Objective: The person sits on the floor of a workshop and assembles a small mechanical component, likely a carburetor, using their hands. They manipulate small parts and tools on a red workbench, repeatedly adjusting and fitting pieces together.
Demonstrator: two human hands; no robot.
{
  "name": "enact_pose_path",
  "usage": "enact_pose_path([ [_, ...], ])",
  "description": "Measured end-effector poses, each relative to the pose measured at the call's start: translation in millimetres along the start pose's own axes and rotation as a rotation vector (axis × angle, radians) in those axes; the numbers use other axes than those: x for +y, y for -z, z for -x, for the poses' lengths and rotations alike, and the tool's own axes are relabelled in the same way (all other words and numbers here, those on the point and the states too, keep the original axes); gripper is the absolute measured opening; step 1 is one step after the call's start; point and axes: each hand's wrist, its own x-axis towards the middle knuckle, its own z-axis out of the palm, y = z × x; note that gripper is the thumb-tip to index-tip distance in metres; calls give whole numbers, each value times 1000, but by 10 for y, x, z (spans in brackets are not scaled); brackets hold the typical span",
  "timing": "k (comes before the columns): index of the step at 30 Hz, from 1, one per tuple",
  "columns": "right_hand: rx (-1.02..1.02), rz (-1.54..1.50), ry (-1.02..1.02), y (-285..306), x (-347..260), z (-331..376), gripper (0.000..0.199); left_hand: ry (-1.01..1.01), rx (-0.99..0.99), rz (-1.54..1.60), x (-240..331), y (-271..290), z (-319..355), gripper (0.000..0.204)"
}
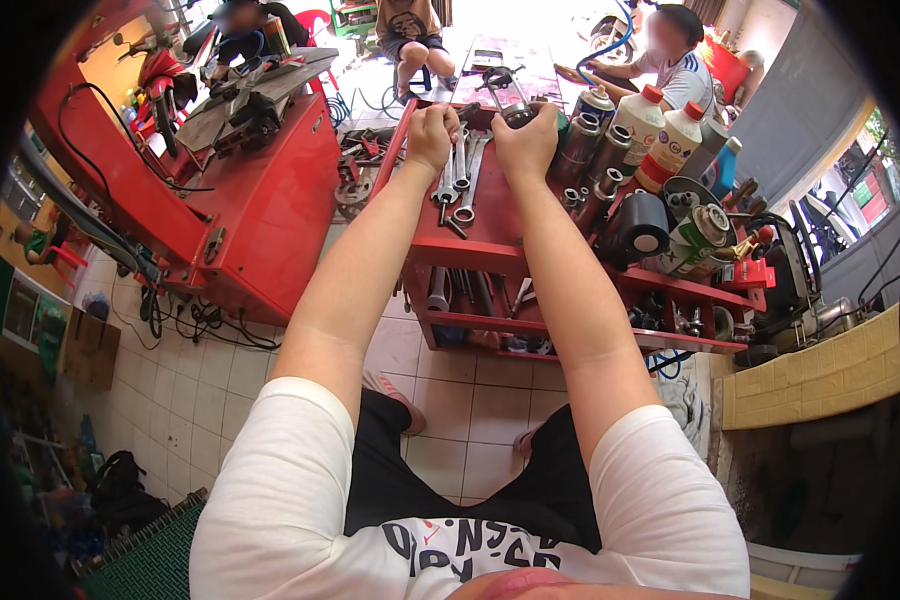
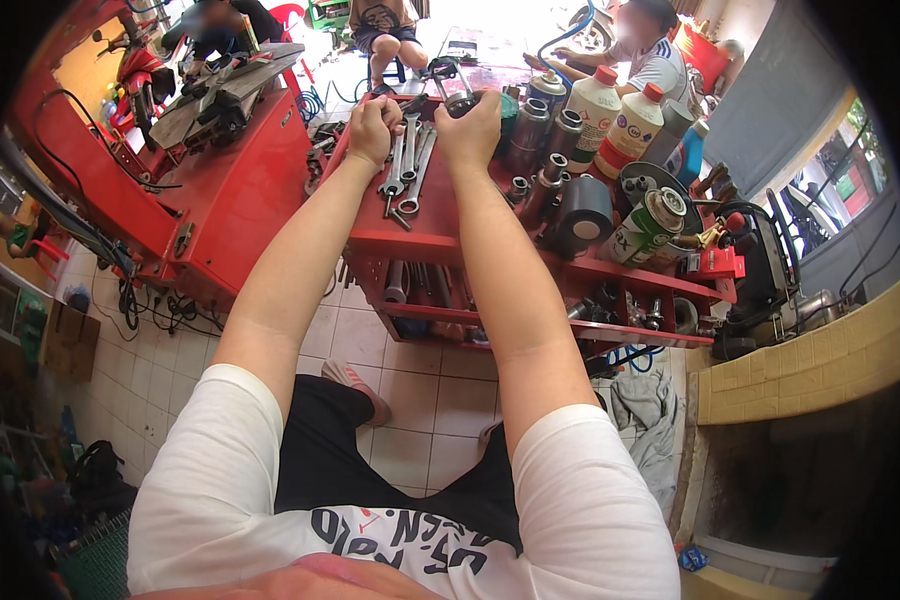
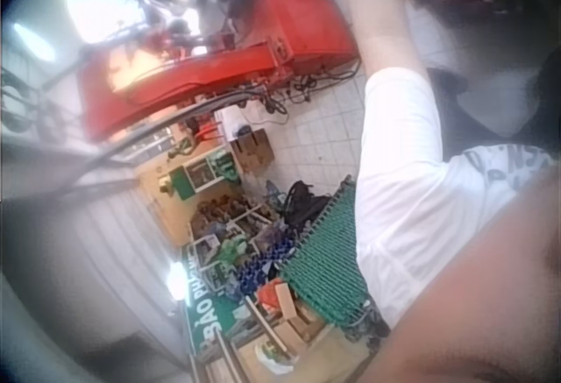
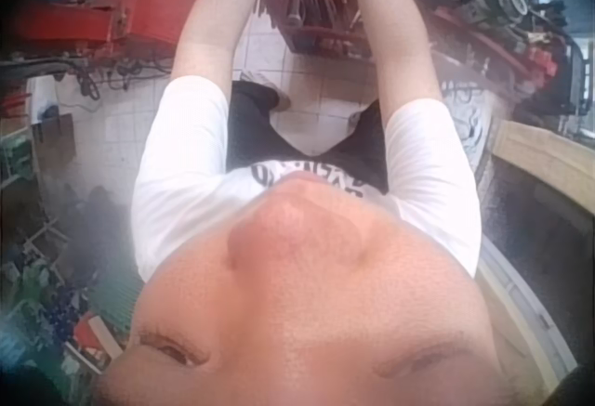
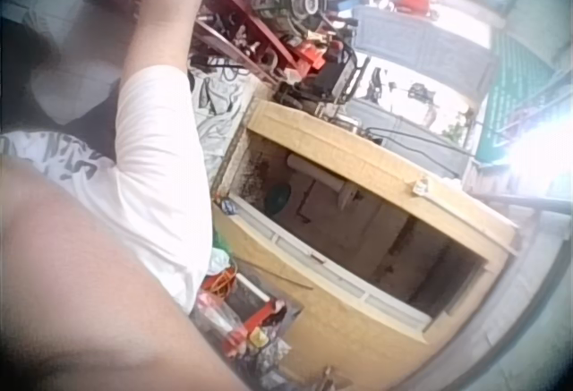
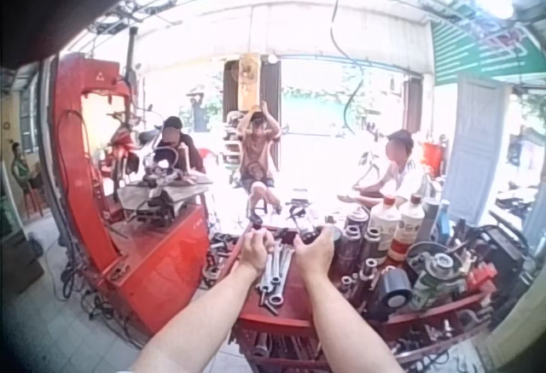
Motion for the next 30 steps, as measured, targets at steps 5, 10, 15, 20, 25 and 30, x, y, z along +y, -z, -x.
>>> enact_pose_path([
  [5, -32, 18, -62, 17, 11, -16, 56, -22, 29, -52, 27, -23, 19, 43],
  [10, 26, 14, -51, 29, 47, -51, 57, -84, 42, -107, -17, -29, -8, 44],
  [15, 9, 6, -54, 27, -20, -30, 57, -163, 43, -244, -88, 64, -46, 46],
  [20, 6, -1, -67, 40, -1, -38, 56, -173, 90, -335, -75, 48, -36, 45],
  [25, 29, -3, -62, 10, 15, -48, 57, -218, 63, -395, -76, 62, -29, 45],
  [30, -1, 7, -69, 31, -15, -31, 58, -311, -21, -477, -60, -2, 50, 45],
])
